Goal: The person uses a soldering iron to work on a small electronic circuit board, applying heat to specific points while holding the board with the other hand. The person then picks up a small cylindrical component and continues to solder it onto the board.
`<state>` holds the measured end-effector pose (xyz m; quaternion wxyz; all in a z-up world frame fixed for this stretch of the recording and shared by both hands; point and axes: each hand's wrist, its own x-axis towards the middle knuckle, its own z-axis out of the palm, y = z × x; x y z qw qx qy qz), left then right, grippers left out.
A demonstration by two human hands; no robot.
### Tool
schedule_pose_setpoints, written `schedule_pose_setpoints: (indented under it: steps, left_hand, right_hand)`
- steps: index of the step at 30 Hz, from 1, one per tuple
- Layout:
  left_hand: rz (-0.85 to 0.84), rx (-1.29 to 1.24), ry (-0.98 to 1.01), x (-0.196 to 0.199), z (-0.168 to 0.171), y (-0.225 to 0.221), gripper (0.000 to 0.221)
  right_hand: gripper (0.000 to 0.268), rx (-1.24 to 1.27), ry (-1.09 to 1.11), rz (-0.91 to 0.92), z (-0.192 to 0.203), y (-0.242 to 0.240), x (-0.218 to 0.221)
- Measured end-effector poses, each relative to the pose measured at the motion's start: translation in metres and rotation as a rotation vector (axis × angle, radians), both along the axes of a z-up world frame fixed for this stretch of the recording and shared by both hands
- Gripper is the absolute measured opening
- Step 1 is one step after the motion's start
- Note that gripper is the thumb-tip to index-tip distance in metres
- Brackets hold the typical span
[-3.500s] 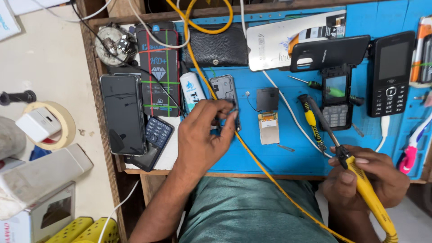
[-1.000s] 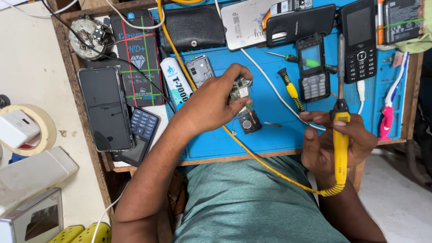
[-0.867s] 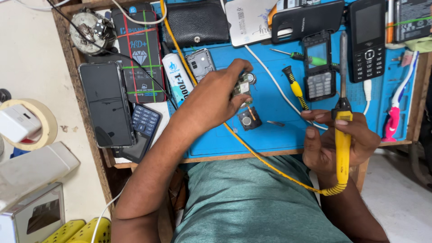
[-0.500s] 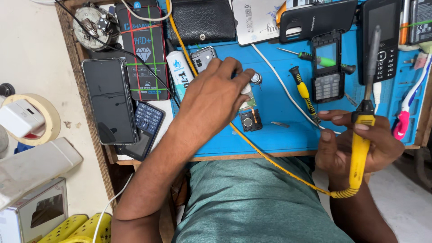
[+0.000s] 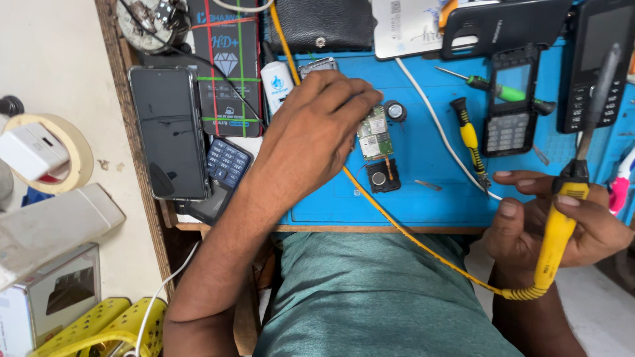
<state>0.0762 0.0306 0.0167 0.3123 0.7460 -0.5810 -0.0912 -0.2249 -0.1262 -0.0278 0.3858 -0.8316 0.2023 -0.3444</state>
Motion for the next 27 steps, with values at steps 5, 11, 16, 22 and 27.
schedule_pose_setpoints:
  steps: [5, 11, 16, 22, 27]
  left_hand:
    - [-0.011, -0.039, 0.019, -0.005, -0.011, 0.004, 0.036]
    - [0.019, -0.099, 0.084, -0.011, -0.023, 0.005, 0.033]
    - [0.012, -0.144, 0.18, -0.01, -0.029, 0.006, 0.034]
    - [-0.061, -0.106, 0.246, -0.008, -0.024, -0.001, 0.034]
    - [-0.251, 0.077, 0.582, -0.004, -0.011, -0.023, 0.037]
  right_hand:
    - [0.04, -0.034, -0.008, 0.02, -0.008, -0.003, -0.001]
    - [0.039, 0.015, -0.048, 0.004, -0.024, -0.006, -0.007]
    - [0.04, 0.03, -0.076, 0.01, -0.026, -0.009, -0.002]
    - [0.037, 0.038, -0.026, -0.028, -0.013, 0.003, 0.007]
    - [0.038, 0.022, -0.042, -0.045, -0.006, 0.008, 0.018]
